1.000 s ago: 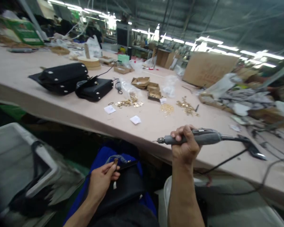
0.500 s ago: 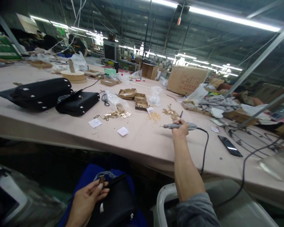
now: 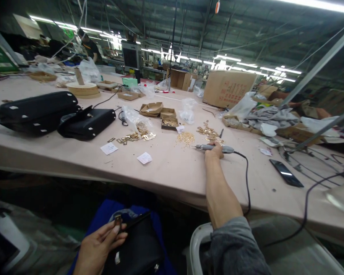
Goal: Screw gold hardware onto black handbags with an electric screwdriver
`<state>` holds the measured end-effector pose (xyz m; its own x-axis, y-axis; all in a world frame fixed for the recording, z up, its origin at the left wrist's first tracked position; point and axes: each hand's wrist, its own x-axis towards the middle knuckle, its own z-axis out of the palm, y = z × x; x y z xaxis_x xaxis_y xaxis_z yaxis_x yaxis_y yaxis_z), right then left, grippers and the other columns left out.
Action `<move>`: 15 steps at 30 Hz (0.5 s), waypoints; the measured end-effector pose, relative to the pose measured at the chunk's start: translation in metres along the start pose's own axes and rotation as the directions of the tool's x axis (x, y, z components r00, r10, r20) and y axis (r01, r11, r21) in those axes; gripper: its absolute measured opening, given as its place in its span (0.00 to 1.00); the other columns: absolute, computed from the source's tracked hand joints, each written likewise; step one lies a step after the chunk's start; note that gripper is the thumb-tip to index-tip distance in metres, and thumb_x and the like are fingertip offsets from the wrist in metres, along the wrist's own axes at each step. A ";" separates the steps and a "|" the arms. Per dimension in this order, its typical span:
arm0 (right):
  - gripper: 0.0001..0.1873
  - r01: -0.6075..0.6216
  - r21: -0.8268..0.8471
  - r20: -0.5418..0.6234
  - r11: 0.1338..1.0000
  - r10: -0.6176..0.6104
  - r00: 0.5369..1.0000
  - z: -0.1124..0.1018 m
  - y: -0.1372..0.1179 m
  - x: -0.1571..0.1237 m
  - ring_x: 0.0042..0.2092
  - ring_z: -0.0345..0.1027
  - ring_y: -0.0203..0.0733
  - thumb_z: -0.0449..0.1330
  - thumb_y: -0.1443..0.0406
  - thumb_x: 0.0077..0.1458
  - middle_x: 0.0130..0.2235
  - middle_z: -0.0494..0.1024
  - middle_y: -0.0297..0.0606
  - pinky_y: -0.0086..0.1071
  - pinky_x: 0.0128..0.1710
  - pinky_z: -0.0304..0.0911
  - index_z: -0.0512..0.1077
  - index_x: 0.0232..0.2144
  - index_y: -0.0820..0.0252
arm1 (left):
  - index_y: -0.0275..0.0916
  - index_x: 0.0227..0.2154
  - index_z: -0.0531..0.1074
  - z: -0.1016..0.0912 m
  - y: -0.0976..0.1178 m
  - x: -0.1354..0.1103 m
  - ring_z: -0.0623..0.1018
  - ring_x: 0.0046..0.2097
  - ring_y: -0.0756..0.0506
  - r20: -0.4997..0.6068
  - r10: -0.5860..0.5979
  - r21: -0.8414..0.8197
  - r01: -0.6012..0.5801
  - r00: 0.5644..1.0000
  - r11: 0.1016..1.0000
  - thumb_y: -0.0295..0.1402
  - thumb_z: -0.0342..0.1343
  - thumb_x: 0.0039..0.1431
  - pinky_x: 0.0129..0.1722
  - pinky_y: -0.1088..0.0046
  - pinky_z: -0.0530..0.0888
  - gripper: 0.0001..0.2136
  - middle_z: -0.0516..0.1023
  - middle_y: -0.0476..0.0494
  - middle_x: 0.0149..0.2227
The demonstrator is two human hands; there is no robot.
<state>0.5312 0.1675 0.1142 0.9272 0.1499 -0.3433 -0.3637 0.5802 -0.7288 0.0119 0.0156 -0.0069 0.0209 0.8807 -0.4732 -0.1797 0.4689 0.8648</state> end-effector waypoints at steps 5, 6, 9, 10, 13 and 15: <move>0.22 0.032 0.012 -0.098 0.999 -0.030 0.995 0.002 0.005 0.007 0.21 0.65 0.35 0.61 0.78 0.51 0.27 0.68 0.24 0.25 0.14 0.67 0.53 0.33 0.53 | 0.27 0.42 0.78 0.007 0.006 -0.001 0.84 0.32 0.36 -0.017 -0.015 0.005 0.015 1.000 1.000 0.45 0.78 0.31 0.29 0.67 0.84 0.35 0.84 0.29 0.39; 0.22 0.034 0.013 -0.104 0.999 -0.033 0.994 0.002 0.006 0.007 0.21 0.65 0.35 0.61 0.78 0.51 0.28 0.69 0.24 0.25 0.14 0.67 0.53 0.33 0.53 | 0.26 0.42 0.78 0.007 0.007 -0.002 0.84 0.32 0.37 -0.021 -0.017 0.004 0.017 1.000 1.000 0.45 0.78 0.31 0.29 0.68 0.84 0.36 0.84 0.29 0.38; 0.22 0.045 0.016 -0.109 0.999 -0.043 0.993 0.003 0.009 0.005 0.21 0.65 0.34 0.61 0.78 0.51 0.28 0.69 0.24 0.25 0.14 0.68 0.54 0.34 0.53 | 0.26 0.42 0.78 0.008 0.009 -0.004 0.84 0.32 0.37 -0.032 -0.026 -0.003 0.026 0.999 1.000 0.45 0.78 0.30 0.28 0.68 0.84 0.36 0.84 0.29 0.38; 0.21 0.050 0.016 -0.107 0.999 -0.048 0.993 0.004 0.010 0.004 0.21 0.65 0.34 0.61 0.78 0.51 0.28 0.70 0.25 0.25 0.15 0.68 0.54 0.34 0.54 | 0.26 0.42 0.78 0.008 0.010 -0.004 0.84 0.31 0.37 -0.034 -0.027 -0.006 0.026 0.999 1.000 0.44 0.78 0.30 0.28 0.69 0.84 0.35 0.84 0.30 0.38; 0.21 0.063 0.012 -0.101 0.998 -0.061 0.993 0.004 0.011 0.001 0.21 0.65 0.34 0.61 0.78 0.51 0.28 0.70 0.25 0.25 0.15 0.68 0.55 0.35 0.54 | 0.27 0.41 0.78 0.007 0.011 -0.005 0.84 0.31 0.37 -0.039 -0.030 -0.013 0.029 0.999 0.999 0.43 0.78 0.30 0.28 0.68 0.84 0.34 0.84 0.30 0.37; 0.21 0.067 0.006 -0.096 0.998 -0.066 0.993 0.004 0.012 -0.002 0.21 0.66 0.35 0.62 0.78 0.51 0.28 0.70 0.25 0.26 0.14 0.69 0.55 0.35 0.54 | 0.28 0.40 0.79 0.007 0.011 -0.005 0.84 0.31 0.37 -0.041 -0.029 -0.017 0.028 0.999 0.999 0.43 0.78 0.29 0.28 0.68 0.84 0.33 0.84 0.31 0.37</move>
<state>0.5258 0.1770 0.1081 0.9362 0.0332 -0.3498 -0.3001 0.5935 -0.7468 0.0165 0.0165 0.0063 -0.0146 0.8634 -0.5044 -0.1958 0.4922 0.8482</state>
